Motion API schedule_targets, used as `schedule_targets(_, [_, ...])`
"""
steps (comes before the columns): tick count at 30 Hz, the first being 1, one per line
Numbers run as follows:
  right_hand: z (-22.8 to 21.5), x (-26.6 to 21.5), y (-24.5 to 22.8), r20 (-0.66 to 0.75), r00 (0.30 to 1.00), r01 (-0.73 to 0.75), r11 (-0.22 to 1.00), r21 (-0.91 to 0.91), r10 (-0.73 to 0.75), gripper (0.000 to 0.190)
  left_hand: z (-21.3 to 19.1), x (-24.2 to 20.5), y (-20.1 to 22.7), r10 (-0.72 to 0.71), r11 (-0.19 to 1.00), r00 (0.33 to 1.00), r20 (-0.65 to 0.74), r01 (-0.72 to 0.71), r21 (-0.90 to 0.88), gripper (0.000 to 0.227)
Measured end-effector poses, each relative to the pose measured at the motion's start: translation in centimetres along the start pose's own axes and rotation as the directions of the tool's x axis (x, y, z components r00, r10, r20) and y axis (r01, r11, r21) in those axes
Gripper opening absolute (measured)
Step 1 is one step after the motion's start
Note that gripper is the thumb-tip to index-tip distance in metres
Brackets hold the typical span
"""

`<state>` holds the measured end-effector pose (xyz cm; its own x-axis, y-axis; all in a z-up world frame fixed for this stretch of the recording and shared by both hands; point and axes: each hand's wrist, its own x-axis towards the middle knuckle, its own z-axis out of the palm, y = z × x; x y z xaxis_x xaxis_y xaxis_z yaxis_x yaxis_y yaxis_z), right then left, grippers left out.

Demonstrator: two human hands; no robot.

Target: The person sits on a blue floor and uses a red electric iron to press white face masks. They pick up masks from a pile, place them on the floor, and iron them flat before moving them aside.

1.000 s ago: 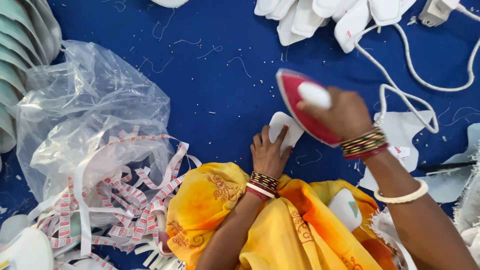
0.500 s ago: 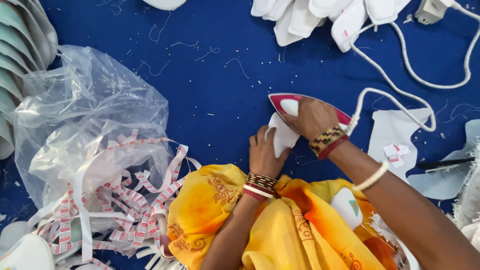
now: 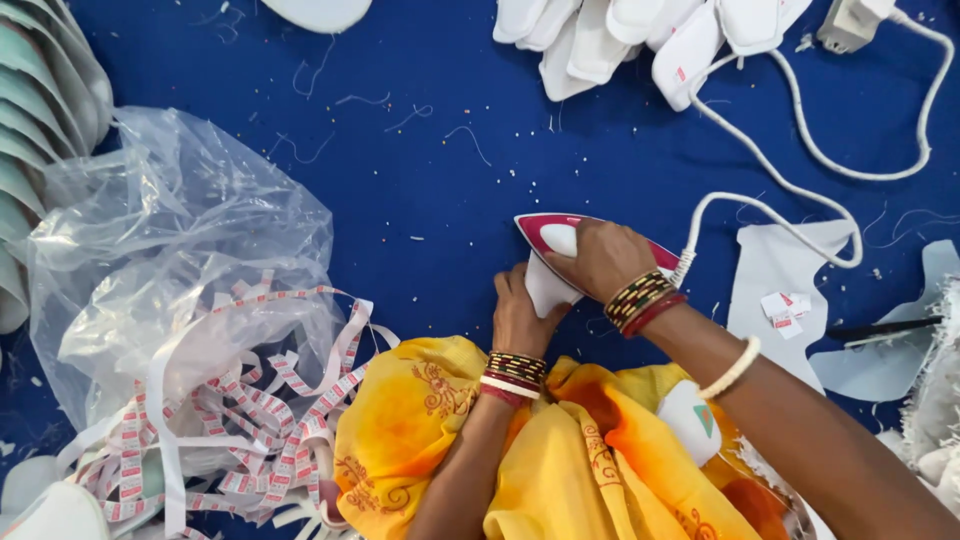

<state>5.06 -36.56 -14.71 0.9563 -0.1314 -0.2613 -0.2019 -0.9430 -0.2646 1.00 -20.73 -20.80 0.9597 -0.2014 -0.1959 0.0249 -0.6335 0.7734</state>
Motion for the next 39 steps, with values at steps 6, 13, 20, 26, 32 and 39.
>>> schedule_targets(6, [-1.6,2.8,-1.5,0.009,0.998,-0.065,0.998,-0.007,0.065,0.057,0.8,0.3,-2.2,-0.017,0.999,1.000,0.003,0.018,-0.035,0.081])
schedule_targets(13, [1.1,-2.2,0.8,0.008,1.000,0.026,1.000,-0.011,-0.026,0.056,1.0,0.6,-3.8,-0.067,0.994,0.997,0.038,0.070,-0.079,0.067])
schedule_targets(20, [0.2,0.3,0.2,-0.006,0.998,-0.059,0.998,-0.013,0.059,0.060,1.4,1.4,-4.4,-0.049,0.995,0.998,0.026,0.051,-0.084,0.065])
schedule_targets(26, [-5.5,2.2,2.3,-0.217,0.964,-0.069,0.933,0.352,0.153,0.063,-2.2,4.9,-5.8,-0.071,0.959,0.994,0.081,0.090,-0.267,0.054])
schedule_targets(32, [-1.8,-3.5,8.7,-0.315,0.898,0.064,0.619,0.783,0.306,0.054,-8.5,18.1,2.9,0.063,0.864,0.995,-0.084,-0.096,-0.494,0.051])
schedule_targets(39, [1.8,-9.8,10.6,-0.393,0.863,0.080,0.682,0.727,0.317,0.037,-7.7,20.6,12.0,0.233,0.770,0.972,-0.040,-0.210,-0.602,0.054])
